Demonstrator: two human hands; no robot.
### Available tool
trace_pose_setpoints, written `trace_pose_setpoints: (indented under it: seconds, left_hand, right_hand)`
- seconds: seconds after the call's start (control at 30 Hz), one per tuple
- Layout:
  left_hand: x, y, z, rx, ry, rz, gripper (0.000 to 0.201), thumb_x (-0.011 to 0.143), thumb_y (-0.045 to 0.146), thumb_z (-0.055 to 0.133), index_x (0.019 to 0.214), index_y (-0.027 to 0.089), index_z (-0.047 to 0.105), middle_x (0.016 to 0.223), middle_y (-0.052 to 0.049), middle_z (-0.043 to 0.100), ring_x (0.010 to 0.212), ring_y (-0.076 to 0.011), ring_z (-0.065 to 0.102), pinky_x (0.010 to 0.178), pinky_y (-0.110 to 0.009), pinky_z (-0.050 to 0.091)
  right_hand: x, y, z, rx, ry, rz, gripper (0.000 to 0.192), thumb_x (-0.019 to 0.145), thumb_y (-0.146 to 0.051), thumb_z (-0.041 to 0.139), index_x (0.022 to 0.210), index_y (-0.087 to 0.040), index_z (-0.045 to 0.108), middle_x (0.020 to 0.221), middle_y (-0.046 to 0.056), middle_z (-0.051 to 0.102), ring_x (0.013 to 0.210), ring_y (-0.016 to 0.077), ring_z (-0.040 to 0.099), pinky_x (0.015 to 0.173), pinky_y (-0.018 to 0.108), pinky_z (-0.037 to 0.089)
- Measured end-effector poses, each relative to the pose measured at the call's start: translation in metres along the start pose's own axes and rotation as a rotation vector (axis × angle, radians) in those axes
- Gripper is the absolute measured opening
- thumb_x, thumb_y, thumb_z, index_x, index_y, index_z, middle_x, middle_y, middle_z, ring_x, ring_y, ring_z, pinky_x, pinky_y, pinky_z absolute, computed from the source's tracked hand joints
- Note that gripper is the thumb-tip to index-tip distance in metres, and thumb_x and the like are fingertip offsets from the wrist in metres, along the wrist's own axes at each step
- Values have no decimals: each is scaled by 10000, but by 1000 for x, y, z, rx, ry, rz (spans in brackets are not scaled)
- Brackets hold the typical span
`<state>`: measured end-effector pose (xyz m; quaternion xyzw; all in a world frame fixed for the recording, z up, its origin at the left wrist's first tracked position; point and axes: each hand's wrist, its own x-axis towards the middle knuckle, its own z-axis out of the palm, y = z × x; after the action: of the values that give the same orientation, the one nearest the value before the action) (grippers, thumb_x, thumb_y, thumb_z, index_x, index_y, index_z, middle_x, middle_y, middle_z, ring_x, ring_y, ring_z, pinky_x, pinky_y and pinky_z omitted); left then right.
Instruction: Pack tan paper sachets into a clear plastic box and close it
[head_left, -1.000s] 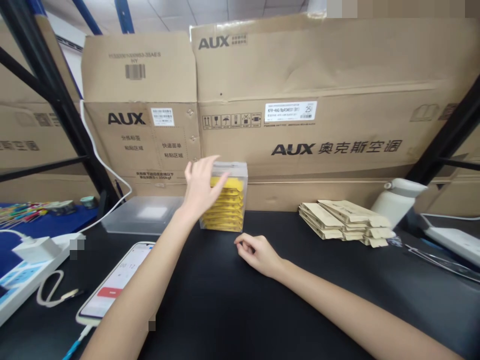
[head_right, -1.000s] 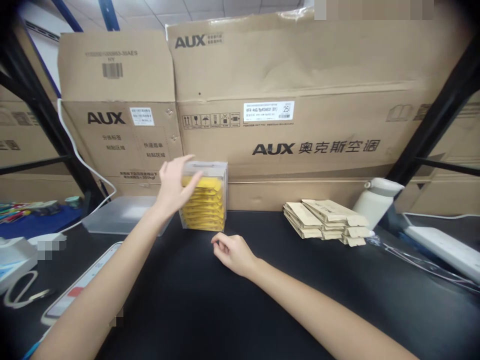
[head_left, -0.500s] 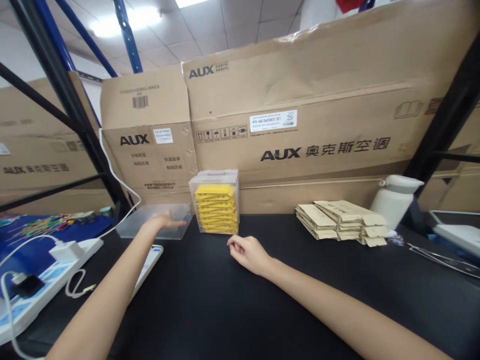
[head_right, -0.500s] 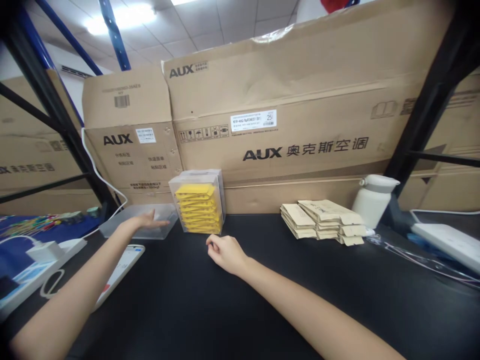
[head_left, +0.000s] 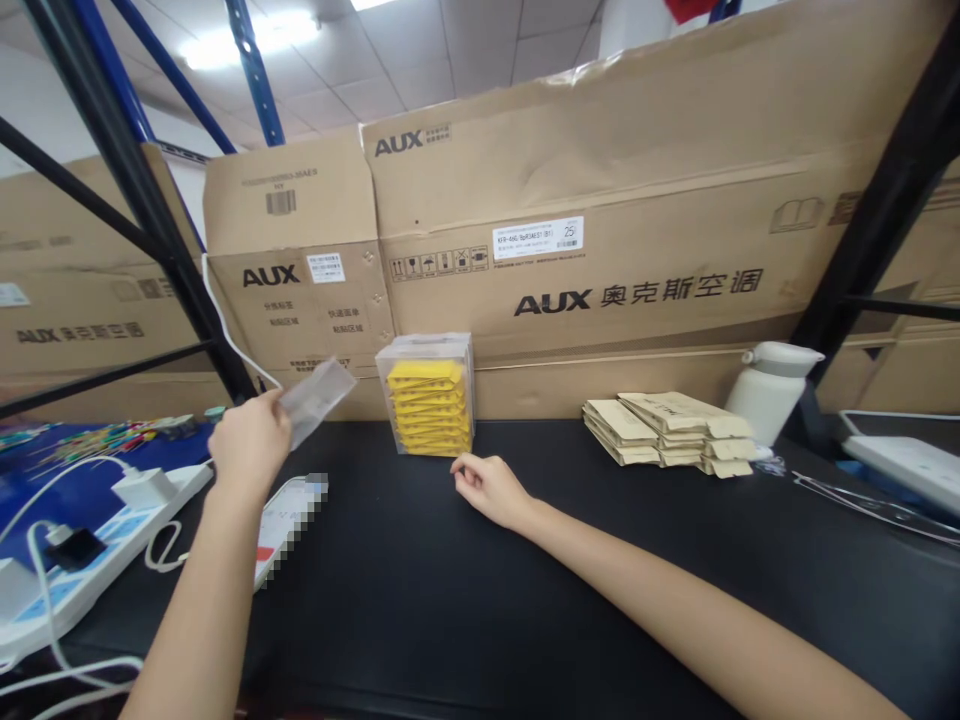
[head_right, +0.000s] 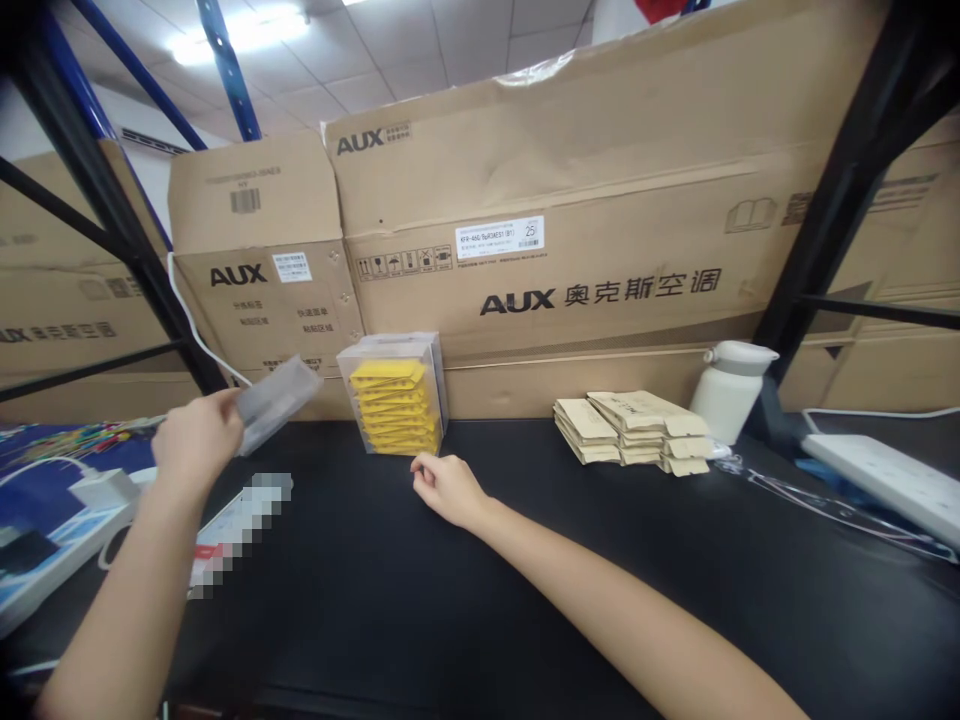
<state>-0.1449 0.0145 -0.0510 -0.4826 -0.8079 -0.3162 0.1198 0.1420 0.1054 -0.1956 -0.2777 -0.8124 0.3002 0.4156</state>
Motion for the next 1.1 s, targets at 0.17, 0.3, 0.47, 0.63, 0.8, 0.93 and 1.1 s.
trace_pose_setpoints:
  seconds: [0.17,0.3,0.47,0.63,0.8,0.93,1.1]
  left_hand:
    - [-73,30,-32,144,95,169,490,910,274,346,1294,189,639,1188,-179,705,1076,-391,665,905,-529,507]
    - [-135,73,-35,181,-126,601,492,815,93,393,1206,150,686,1012,-139,768,947,-273,726,1026,-439,454]
    - [-186,143,-26,253,-584,802,570,755,84,573,1324,107,592,889,-191,759,792,-282,732,762,-359,518]
    - [-180,178,-10,-3,-641,1034,520,938,294,475,1424,110,470,951,-191,741,859,-326,719,777,-438,526]
    - [-93,137,45,-525,-575,722,454,865,413,575,1244,163,608,1218,-181,680,1176,-353,610,1027,-530,420]
    - [-43,84,95,-687,-733,625,387,790,432,647,1094,193,664,1188,-113,708,1127,-239,659,1001,-378,481]
    - [-45,55,122,-783,-829,461,580,615,449,811,1135,231,671,1287,-92,658,1255,-273,576,1105,-406,395]
  right_hand:
    - [7,6,-2,223,8,238,187,823,-386,574,812,-200,566,506,-53,537,398,99,488,445,211,379]
    - [-6,6,-18,355,-50,421,416,914,-552,390,964,-182,574,616,40,686,443,151,616,461,269,511]
    - [-35,8,-64,305,-8,516,465,937,-551,380,990,-153,616,777,139,754,621,210,720,563,336,589]
    - [-46,22,-126,8,241,437,373,884,-526,497,960,-178,610,774,121,748,621,224,705,568,359,581]
    - [-52,32,-170,-420,520,234,275,793,-437,593,922,-195,610,1067,169,708,1073,327,646,993,533,467]
    - [-55,45,-179,-643,505,188,201,707,-322,629,844,-176,623,1094,218,692,1135,372,607,1031,547,425]
    - [-58,64,-177,-797,477,198,102,720,-234,566,784,-192,633,1021,177,723,980,315,661,938,465,501]
